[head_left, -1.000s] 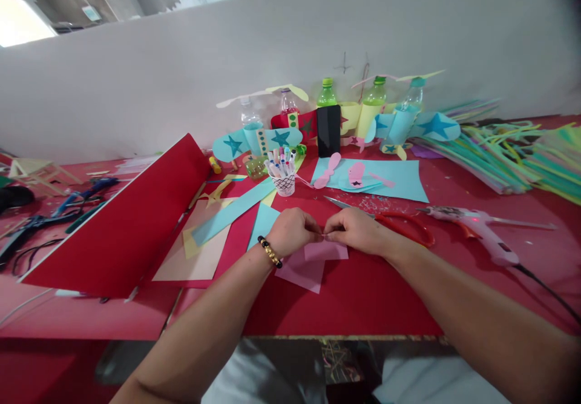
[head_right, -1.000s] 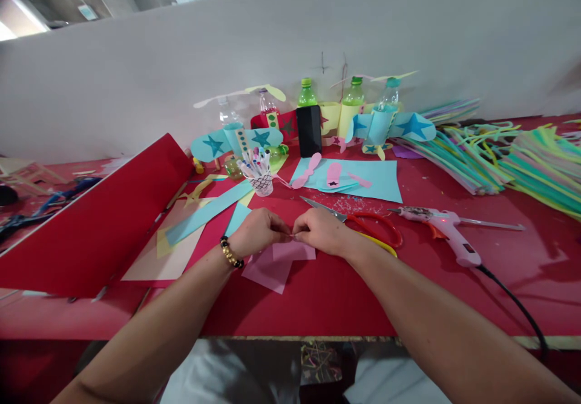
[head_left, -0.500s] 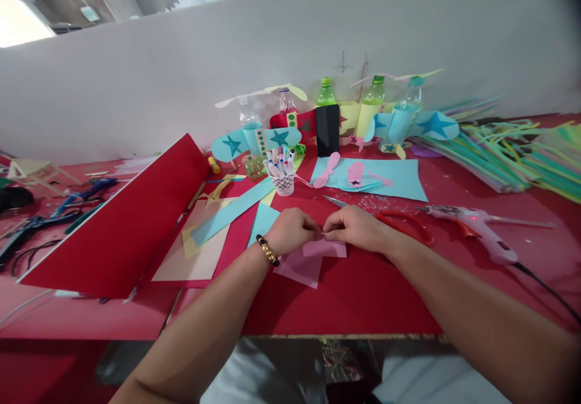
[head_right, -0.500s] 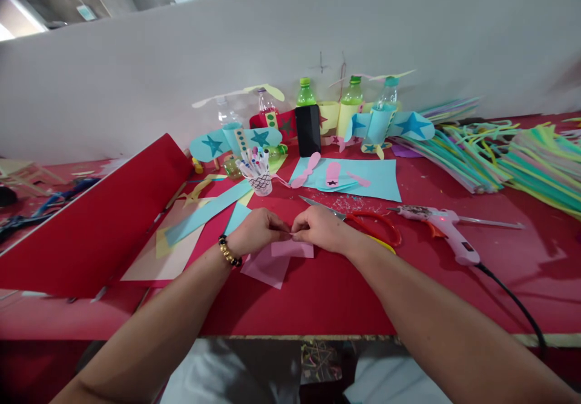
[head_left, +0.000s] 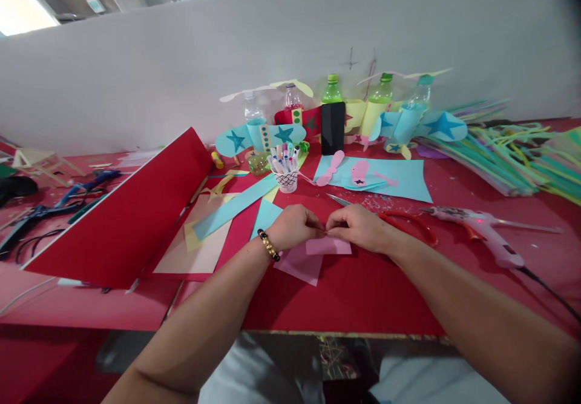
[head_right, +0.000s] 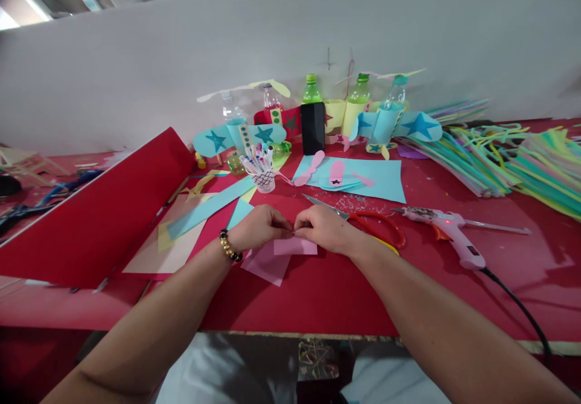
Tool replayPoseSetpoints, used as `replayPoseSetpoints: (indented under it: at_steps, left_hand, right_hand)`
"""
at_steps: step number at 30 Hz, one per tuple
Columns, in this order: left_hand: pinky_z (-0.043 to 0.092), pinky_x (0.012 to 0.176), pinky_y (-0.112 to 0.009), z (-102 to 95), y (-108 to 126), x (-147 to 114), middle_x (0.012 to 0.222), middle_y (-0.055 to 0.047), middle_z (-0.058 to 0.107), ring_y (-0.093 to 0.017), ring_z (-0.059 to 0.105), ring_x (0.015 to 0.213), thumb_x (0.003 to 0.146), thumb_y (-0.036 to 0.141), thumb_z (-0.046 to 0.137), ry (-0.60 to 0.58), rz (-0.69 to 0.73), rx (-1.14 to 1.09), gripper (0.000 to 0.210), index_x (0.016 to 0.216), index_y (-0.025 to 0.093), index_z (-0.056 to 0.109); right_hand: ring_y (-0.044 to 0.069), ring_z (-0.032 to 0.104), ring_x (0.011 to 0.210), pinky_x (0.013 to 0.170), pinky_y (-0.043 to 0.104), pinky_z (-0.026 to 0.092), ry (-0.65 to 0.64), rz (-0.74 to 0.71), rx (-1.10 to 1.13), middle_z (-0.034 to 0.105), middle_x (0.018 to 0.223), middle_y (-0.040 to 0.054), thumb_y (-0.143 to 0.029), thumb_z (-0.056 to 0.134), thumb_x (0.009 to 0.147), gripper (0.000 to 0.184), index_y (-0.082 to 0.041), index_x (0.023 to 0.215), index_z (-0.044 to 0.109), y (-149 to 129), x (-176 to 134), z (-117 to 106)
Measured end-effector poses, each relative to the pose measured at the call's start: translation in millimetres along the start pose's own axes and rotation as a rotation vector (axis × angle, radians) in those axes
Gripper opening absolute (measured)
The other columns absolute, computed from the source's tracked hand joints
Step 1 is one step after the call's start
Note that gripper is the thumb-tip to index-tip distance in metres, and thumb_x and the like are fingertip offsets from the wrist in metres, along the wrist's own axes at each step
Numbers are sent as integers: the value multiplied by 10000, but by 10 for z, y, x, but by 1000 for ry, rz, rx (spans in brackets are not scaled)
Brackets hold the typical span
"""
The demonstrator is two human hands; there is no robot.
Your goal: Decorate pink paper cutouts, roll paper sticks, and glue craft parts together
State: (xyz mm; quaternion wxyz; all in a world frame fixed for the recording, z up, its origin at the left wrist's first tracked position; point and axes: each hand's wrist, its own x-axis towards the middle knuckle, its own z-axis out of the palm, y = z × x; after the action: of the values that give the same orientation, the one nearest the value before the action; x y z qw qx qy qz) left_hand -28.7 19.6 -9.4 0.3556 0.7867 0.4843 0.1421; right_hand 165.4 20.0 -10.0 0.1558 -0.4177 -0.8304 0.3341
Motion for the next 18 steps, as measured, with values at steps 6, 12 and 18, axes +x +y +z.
replayPoseSetpoints:
  at_steps: [6,12,18]
  left_hand:
    - [390,586,-210,2,6,13,696,-25,701,-124,563,637,672,277,659,29,-23,-30,185,784,156,743]
    - [388,596,-213,10,-22,5,718,-22,709,-120,587,649,700,286,649,50,12,8,173,791,178,748]
    - [380,590,-212,-4,-30,-5,694,-10,698,-115,568,636,708,280,641,17,34,7,175,801,183,753]
  right_hand:
    - [153,609,681,623,246,393,-18,-1,16,706,737,26,-282,568,774,187,-166,801,712,-4,-7,-12]
    - [148,576,641,596,250,364,-18,1,-75,680,684,25,-296,530,807,226,-164,763,708,-10,-6,-23]
    - [150,593,664,616,244,379,-13,1,-29,686,701,18,-281,568,776,177,-167,757,702,38,-5,4]
